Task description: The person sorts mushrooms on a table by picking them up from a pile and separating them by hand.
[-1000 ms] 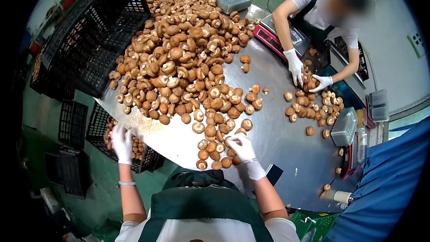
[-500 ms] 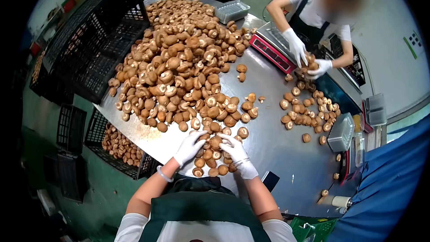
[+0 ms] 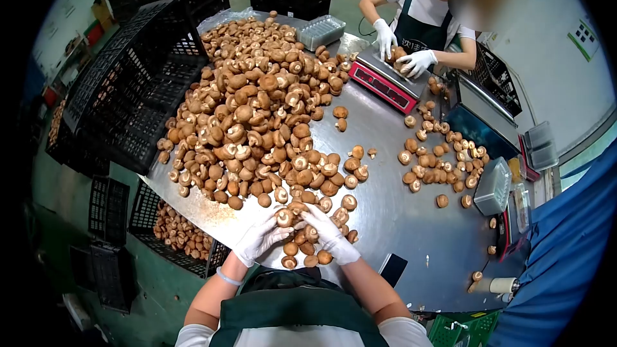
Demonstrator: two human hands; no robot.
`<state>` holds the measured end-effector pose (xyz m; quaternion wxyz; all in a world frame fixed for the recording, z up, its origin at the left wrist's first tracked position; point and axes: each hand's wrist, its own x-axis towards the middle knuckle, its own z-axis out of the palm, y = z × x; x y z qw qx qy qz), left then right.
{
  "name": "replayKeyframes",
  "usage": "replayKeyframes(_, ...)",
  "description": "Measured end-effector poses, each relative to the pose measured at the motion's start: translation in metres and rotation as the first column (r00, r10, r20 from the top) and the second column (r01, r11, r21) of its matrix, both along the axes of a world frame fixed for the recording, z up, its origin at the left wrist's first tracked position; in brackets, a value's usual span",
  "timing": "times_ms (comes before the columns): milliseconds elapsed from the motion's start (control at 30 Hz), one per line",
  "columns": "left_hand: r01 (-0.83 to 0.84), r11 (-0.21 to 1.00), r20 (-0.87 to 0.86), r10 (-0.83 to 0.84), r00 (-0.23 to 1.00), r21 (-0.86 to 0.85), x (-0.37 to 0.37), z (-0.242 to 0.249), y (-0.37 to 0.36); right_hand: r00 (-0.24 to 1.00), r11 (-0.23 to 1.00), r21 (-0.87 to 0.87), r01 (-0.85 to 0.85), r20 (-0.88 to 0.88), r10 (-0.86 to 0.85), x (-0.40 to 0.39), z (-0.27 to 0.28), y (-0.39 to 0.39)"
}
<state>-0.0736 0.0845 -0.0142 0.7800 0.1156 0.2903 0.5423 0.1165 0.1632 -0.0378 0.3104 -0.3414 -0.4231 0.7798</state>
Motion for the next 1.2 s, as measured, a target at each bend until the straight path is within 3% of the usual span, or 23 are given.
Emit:
replayKeyframes(67, -0.04, 0.997, 0.004, 0.039, 0.999, 0.066, -0.009, 0.005, -0.009, 0.994, 0.984, -0.143, -0.107, 0.008, 0.109, -0.023, 0.005, 0.006)
replayKeyframes(133, -0.208, 0.971, 0.035, 0.206, 0.978, 0.115, -0.027, 0.014, -0.019, 0.978, 0.978, -0.086, -0.189, 0.07, 0.195, -0.066, 0.038, 0.002)
replayKeyframes(167, -0.338, 0.9, 0.136, 0.312, 0.94, 0.274, -0.04, 0.021, -0.026, 0.966, 0.939, 0.225, -0.259, 0.084, 0.246, -0.093, 0.024, -0.005)
replayKeyframes(200, -0.489, 0.857, 0.067, 0.485, 0.872, 0.166, -0.065, 0.013, -0.049, 0.943, 0.909, 0.252, -0.332, 0.079, 0.322, -0.108, 0.046, -0.017)
replayKeyframes(267, -0.738, 0.61, 0.241, 0.7, 0.672, 0.287, -0.108, 0.001, -0.087, 0.881, 0.829, 0.311, -0.465, 0.071, 0.468, -0.136, 0.091, -0.041)
replayKeyframes(367, -0.842, 0.42, 0.121, 0.868, 0.482, 0.338, -0.181, -0.036, -0.159, 0.809, 0.731, 0.379, -0.568, 0.092, 0.581, -0.138, 0.076, -0.047)
replayKeyframes(400, -0.869, 0.399, 0.208, 0.86, 0.465, 0.295, -0.204, -0.06, -0.189, 0.725, 0.715, 0.127, -0.687, 0.056, 0.687, -0.13, 0.063, -0.044)
replayKeyframes(433, -0.99, 0.137, -0.005, 0.991, 0.137, -0.013, -0.179, -0.014, -0.179, 0.635, 0.628, -0.129, -0.767, -0.013, 0.772, -0.12, 0.05, -0.04)
replayKeyframes(467, -0.991, 0.134, -0.106, 0.985, 0.135, -0.012, -0.172, -0.002, -0.179, 0.636, 0.63, -0.133, -0.765, -0.008, 0.772, -0.111, 0.033, -0.042)
replayKeyframes(533, -0.936, 0.318, -0.155, 0.943, 0.295, 0.151, -0.159, -0.007, -0.183, 0.814, 0.806, -0.114, -0.581, -0.049, 0.579, -0.09, 0.008, -0.051)
replayKeyframes(567, -0.856, 0.433, -0.242, 0.896, 0.373, 0.284, -0.158, -0.019, -0.172, 0.833, 0.791, -0.261, -0.553, -0.191, 0.52, -0.081, 0.002, -0.053)
replayKeyframes(600, -0.817, 0.52, -0.334, 0.838, 0.432, 0.248, -0.136, -0.009, -0.155, 0.842, 0.741, -0.405, -0.536, -0.318, 0.435, -0.074, -0.001, -0.056)
replayKeyframes(667, -0.71, 0.684, -0.502, 0.679, 0.536, 0.166, -0.094, 0.012, -0.12, 0.872, 0.732, -0.473, -0.489, -0.241, 0.427, -0.074, 0.015, -0.057)
replayKeyframes(733, -0.599, 0.786, -0.502, 0.584, 0.638, 0.154, -0.06, 0.031, -0.093, 0.864, 0.738, -0.46, -0.495, -0.355, 0.358, -0.073, 0.016, -0.058)
replayKeyframes(800, -0.452, 0.854, -0.578, 0.51, 0.637, 0.256, -0.047, 0.039, -0.077, 0.861, 0.78, -0.407, -0.475, -0.398, 0.317, -0.073, 0.03, -0.056)
replayKeyframes(833, -0.406, 0.858, -0.609, 0.511, 0.607, 0.315, -0.041, 0.04, -0.071, 0.883, 0.826, -0.35, -0.441, -0.333, 0.33, -0.071, 0.027, -0.055)
replayKeyframes(933, -0.269, 0.886, -0.741, 0.464, 0.485, 0.378, -0.027, 0.042, -0.064, 0.906, 0.837, -0.397, -0.377, -0.347, 0.243, -0.071, 0.034, -0.054)
replayKeyframes(967, -0.17, 0.893, -0.816, 0.45, 0.361, 0.417, -0.023, 0.045, -0.062, 0.909, 0.867, -0.357, -0.347, -0.358, 0.216, -0.071, 0.036, -0.055)
replayKeyframes(1000, -0.033, 0.903, -0.884, 0.427, 0.189, 0.429, -0.022, 0.043, -0.061, 0.924, 0.836, -0.465, -0.29, -0.365, 0.117, -0.075, 0.041, -0.057)
replayKeyframes(1067, 0.098, 0.906, -0.893, 0.379, 0.241, 0.411, -0.012, 0.044, -0.058, 0.887, 0.826, -0.434, -0.359, -0.435, 0.157, -0.069, 0.01, -0.058)
replayKeyframes(1133, 0.213, 0.855, -0.873, 0.488, -0.018, 0.473, -0.007, 0.052, -0.057, 0.946, 0.808, -0.56, -0.181, -0.324, -0.012, -0.07, 0.023, -0.058)
replayKeyframes(1200, 0.186, 0.843, -0.827, 0.535, -0.175, 0.506, -0.011, 0.057, -0.06, 0.917, 0.887, -0.43, -0.168, -0.399, -0.02, -0.048, 0.038, -0.045)
